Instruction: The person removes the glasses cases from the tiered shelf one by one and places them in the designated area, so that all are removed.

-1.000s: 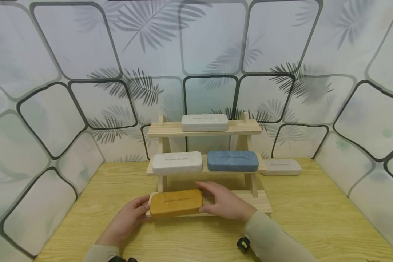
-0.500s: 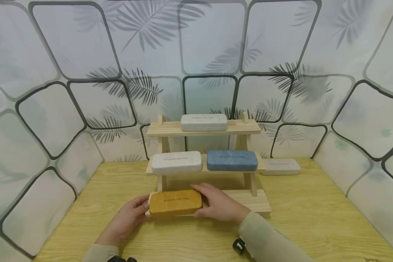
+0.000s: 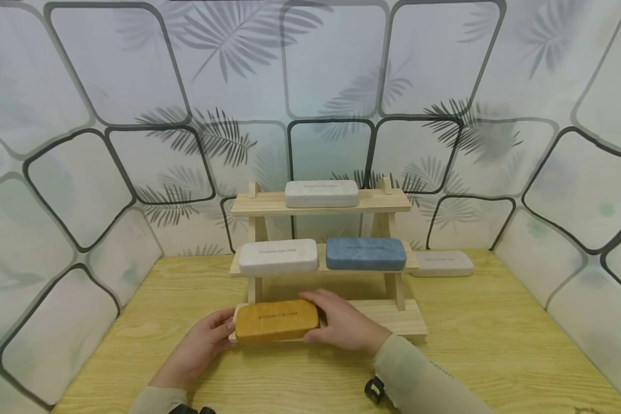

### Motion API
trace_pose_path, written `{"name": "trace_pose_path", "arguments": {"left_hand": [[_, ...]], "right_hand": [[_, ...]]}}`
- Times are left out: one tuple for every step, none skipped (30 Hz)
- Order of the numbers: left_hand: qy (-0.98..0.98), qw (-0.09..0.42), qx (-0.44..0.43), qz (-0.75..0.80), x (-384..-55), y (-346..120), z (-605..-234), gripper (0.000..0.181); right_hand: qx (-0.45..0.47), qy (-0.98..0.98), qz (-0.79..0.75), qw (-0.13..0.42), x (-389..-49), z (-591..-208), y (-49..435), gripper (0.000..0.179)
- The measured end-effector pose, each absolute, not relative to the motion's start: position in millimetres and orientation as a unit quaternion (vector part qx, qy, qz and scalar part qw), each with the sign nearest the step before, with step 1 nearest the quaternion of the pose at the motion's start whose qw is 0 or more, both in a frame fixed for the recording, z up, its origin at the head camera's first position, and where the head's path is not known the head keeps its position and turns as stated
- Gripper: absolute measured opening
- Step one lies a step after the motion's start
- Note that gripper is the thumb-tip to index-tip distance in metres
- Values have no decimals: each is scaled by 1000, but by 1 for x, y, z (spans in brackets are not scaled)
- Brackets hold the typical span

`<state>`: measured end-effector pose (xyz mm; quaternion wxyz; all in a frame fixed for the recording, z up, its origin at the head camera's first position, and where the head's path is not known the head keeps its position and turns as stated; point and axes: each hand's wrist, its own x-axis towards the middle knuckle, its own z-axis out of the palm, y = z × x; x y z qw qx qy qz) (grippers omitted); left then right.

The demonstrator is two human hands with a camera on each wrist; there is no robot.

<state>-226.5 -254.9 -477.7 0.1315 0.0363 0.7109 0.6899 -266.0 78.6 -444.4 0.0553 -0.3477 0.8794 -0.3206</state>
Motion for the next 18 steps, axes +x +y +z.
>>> {"name": "trace_pose_path", "arguments": {"left_hand": [[711,132,36,690,-227,-255,-478,61],[711,132,36,690,-227,-255,-478,61],[711,132,35,690,-227,-255,-478,61],[711,132,35,690,-227,-255,-478,61],[711,132,34,690,-227,-255,-478,61],[711,132,34,690,-227,-255,-478,61],[711,132,34,689,-227,-255,-478,61],[711,132,34,689,-227,-255,-478,61],[712,131,33,689,-227,-255,-478,62],[711,132,33,690,-227,-255,-478,61],[711,133,32,690,-227,-255,-478,61],[711,133,31,690,-227,-255,-478,61],[711,133,31,690,-227,-255,-478,61],[711,133,30,690,-227,-255,-478,61],[711,133,29,690,-227,-255,-478,61],[710,134,28,691,-227,-255,-477,61],[711,133,28,690,-227,-255,-477,61],[710,134,28,691,-227,-255,-477,61]], "right_hand": [[-348,880,-320,55,-266,-444,78,85],[-347,880,-320,57,-266,-444,78,85],[-347,881,-317,57,-266,-444,78,85],[-348,881,-316,56,-266,-443,78,86],[-347,882,-314,56,-266,-443,77,87],[-347,883,-312,54,-266,-443,77,87],[-347,883,-311,53,-266,-443,76,88],[-346,884,-310,51,-265,-443,75,88],[-345,885,-310,48,-265,-442,74,89],[-343,886,-309,45,-265,-442,74,89],[-341,887,-309,42,-264,-442,73,88],[-340,887,-309,40,-264,-442,73,87],[-339,887,-311,39,-264,-442,72,86],[-338,887,-311,38,-263,-442,72,84],[-337,888,-311,38,-263,-443,73,83],[-335,888,-312,39,-263,-443,73,83],[-334,887,-315,41,-262,-443,73,81],[-333,886,-318,42,-262,-443,74,81]]}}
